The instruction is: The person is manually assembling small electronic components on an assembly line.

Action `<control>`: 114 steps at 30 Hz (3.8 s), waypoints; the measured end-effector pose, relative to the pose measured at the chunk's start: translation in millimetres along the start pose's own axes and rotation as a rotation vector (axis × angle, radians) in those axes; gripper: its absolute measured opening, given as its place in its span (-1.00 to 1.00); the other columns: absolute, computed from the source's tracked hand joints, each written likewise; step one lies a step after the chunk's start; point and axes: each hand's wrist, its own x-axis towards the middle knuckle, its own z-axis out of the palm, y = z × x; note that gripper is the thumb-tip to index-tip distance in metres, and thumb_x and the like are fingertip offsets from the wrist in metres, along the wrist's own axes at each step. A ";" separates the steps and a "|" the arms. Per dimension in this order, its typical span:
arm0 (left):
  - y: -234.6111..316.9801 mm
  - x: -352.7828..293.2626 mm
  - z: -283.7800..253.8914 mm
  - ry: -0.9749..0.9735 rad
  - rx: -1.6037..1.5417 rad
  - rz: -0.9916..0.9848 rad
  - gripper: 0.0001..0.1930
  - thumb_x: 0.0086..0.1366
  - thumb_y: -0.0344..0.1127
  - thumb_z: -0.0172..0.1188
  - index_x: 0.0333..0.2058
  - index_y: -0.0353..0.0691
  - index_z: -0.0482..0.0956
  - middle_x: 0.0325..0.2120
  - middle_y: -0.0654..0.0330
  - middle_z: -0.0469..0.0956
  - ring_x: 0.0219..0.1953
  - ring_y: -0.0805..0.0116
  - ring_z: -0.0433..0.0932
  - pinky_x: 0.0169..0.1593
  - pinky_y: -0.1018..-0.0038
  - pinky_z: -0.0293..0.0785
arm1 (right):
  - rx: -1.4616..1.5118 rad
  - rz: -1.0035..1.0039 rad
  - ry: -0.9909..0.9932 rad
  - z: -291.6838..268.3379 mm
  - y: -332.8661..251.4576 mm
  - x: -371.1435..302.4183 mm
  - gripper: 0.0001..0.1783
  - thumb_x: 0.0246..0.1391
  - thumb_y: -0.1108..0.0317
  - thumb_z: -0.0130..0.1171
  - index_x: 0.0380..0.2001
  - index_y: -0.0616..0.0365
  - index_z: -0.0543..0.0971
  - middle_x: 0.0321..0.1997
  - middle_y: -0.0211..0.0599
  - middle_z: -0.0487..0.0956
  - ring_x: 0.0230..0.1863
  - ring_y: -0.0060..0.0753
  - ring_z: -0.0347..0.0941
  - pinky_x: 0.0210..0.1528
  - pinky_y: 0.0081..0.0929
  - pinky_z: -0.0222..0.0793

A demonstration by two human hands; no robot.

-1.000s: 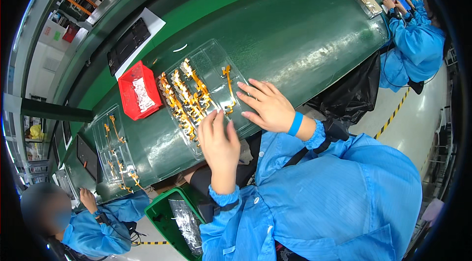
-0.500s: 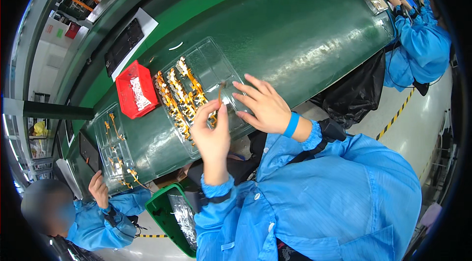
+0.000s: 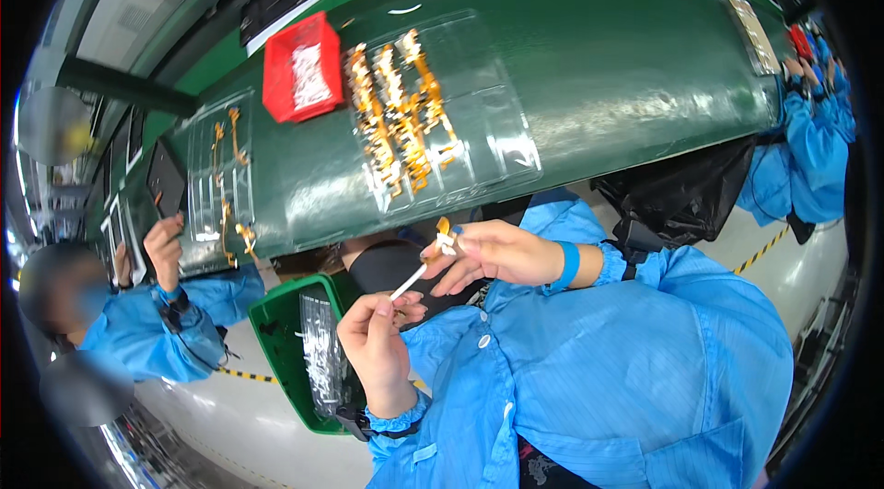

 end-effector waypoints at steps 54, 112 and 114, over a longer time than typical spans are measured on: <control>73.0 184.6 -204.9 0.233 0.820 0.130 -0.82 0.28 -0.39 0.19 -0.30 -0.46 0.59 -0.51 0.21 0.59 -0.48 0.55 0.49 -0.37 0.61 0.38 | -1.003 -0.380 0.367 -31.3 -42.7 45.6 -0.85 0.12 0.46 0.16 -0.25 0.29 0.58 -0.21 -0.30 0.59 -0.19 -0.52 0.52 -0.05 -0.50 0.42; -27.9 -46.6 -134.4 0.290 0.670 0.471 -0.90 0.11 -0.61 0.24 -0.42 -0.38 0.49 -0.41 0.04 0.56 -0.33 0.29 0.55 -0.19 0.47 0.44 | -0.858 0.177 -0.189 99.7 79.7 144.4 -0.85 -0.09 0.42 0.21 -0.48 0.31 0.56 -0.56 -0.24 0.65 -0.49 -0.54 0.59 -0.41 -0.54 0.47; -31.6 -56.1 -148.8 0.318 0.708 0.477 -0.90 0.11 -0.63 0.22 -0.42 -0.39 0.47 -0.41 0.02 0.58 -0.33 0.24 0.56 -0.17 0.44 0.45 | -0.894 0.282 -0.260 107.9 94.0 157.2 -0.86 0.00 0.42 0.20 -0.41 0.29 0.56 -0.52 -0.32 0.65 -0.48 -0.68 0.52 -0.42 -0.62 0.41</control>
